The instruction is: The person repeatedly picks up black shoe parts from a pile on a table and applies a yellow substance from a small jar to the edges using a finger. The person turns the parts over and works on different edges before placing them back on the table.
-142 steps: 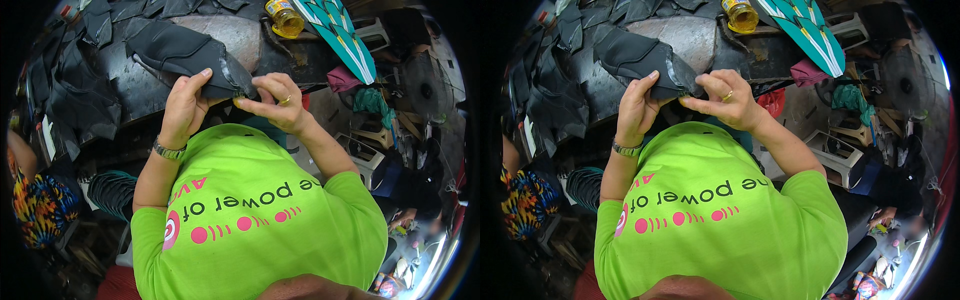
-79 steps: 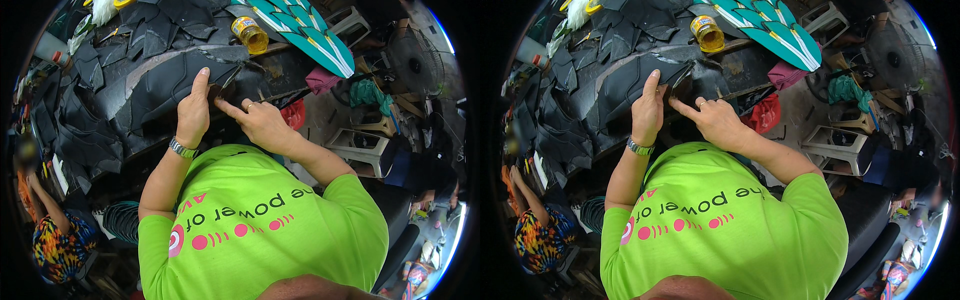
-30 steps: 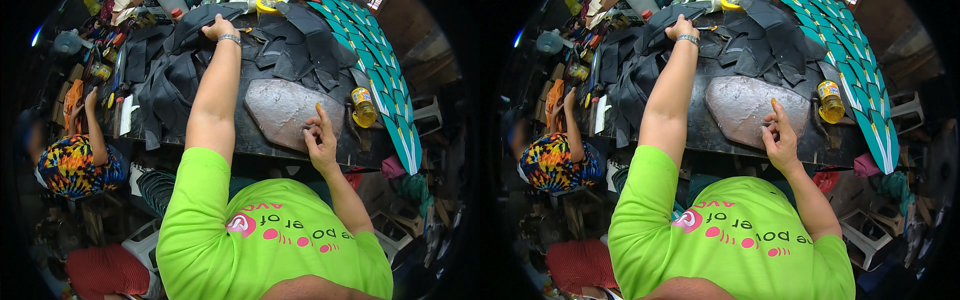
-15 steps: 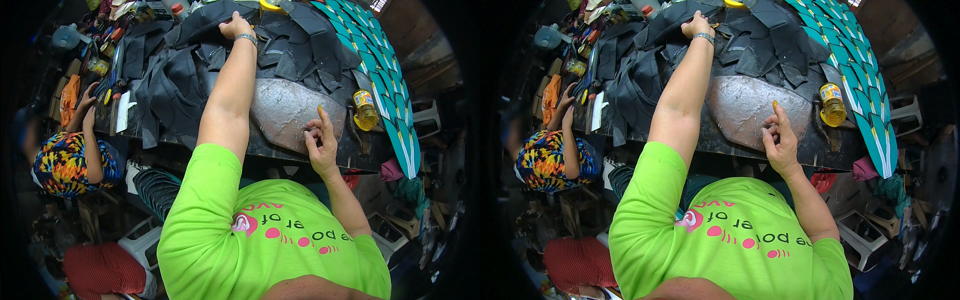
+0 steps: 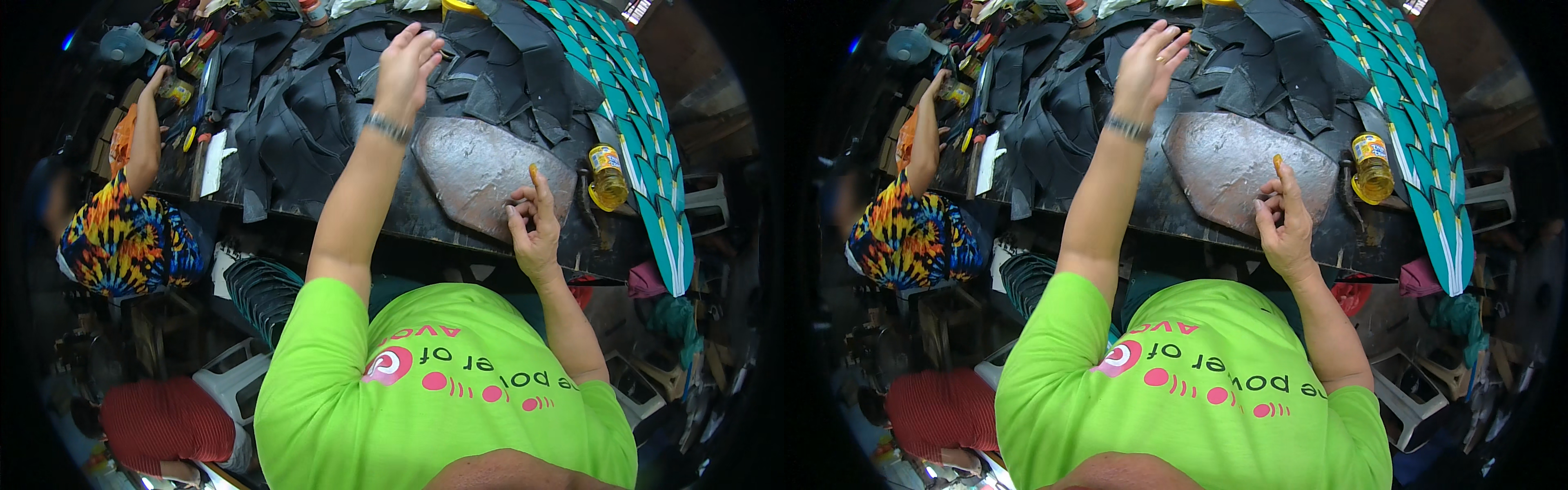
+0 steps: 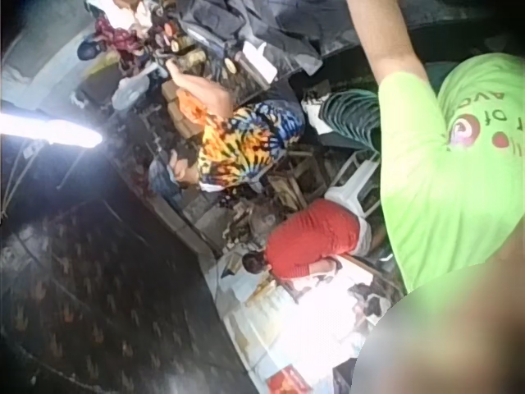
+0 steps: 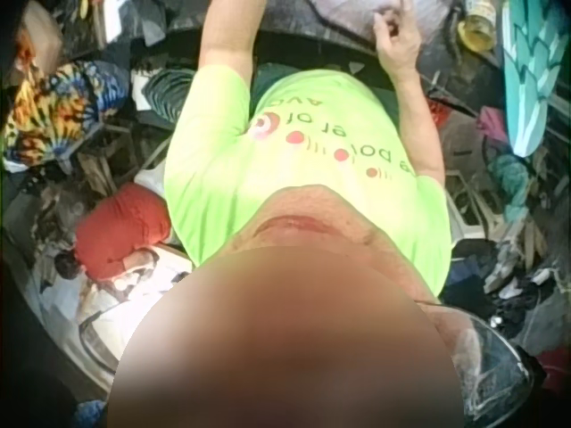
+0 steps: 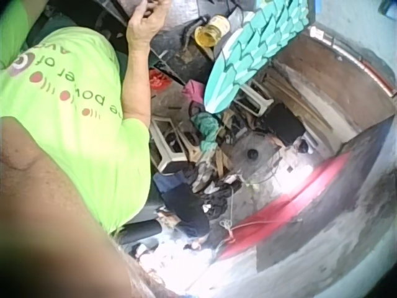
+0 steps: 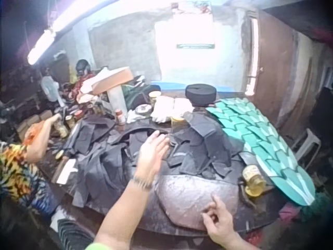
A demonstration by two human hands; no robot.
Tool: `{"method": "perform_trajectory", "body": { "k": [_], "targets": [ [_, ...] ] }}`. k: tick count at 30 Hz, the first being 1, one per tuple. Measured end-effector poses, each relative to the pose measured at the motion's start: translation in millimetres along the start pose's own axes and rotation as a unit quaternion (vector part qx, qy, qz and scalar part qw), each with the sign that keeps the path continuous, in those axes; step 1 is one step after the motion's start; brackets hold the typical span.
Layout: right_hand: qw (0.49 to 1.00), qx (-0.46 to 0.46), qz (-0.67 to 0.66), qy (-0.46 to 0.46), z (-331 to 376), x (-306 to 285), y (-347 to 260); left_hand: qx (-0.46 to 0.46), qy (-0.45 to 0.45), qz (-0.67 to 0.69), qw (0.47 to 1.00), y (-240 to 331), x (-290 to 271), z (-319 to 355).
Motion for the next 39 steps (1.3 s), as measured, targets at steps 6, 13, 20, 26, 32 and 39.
{"method": "perform_trajectory", "body": {
  "k": [6, 13, 20, 26, 32, 39],
  "targets": [
    [1.0, 0.014, -0.015, -0.024, 2, 1, 1, 0.416, 0.224, -0.475, 0.743, 110, -105, 151],
    [1.0, -0.01, 0.01, -0.017, 1, 2, 2, 0.13, 0.353, -0.709, 0.597, 141, -283, 150],
    [0.992, 0.034, -0.124, -0.01, 3, -8, -2, -0.035, 0.252, -0.543, 0.8, 153, -326, 127],
    [0.996, -0.003, -0.083, -0.024, 20, -34, -19, 0.099, 0.223, -0.303, 0.921, 161, -309, 136],
    [0.997, 0.012, -0.046, -0.054, 40, -51, -23, 0.162, 0.189, -0.134, 0.959, 167, -312, 125],
    [0.996, 0.045, -0.065, -0.05, 54, -51, -31, 0.129, -0.043, 0.32, 0.938, 194, -275, 129]
  ]
}}
Point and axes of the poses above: each hand's wrist, its own z-axis away from the middle knuckle, its own x-axis out of the palm, y = z × x, the point moved 4 cm from there along -z, towards the middle knuckle, and after that the axes turned 4 degrees about -x, right-handed, at the moved point
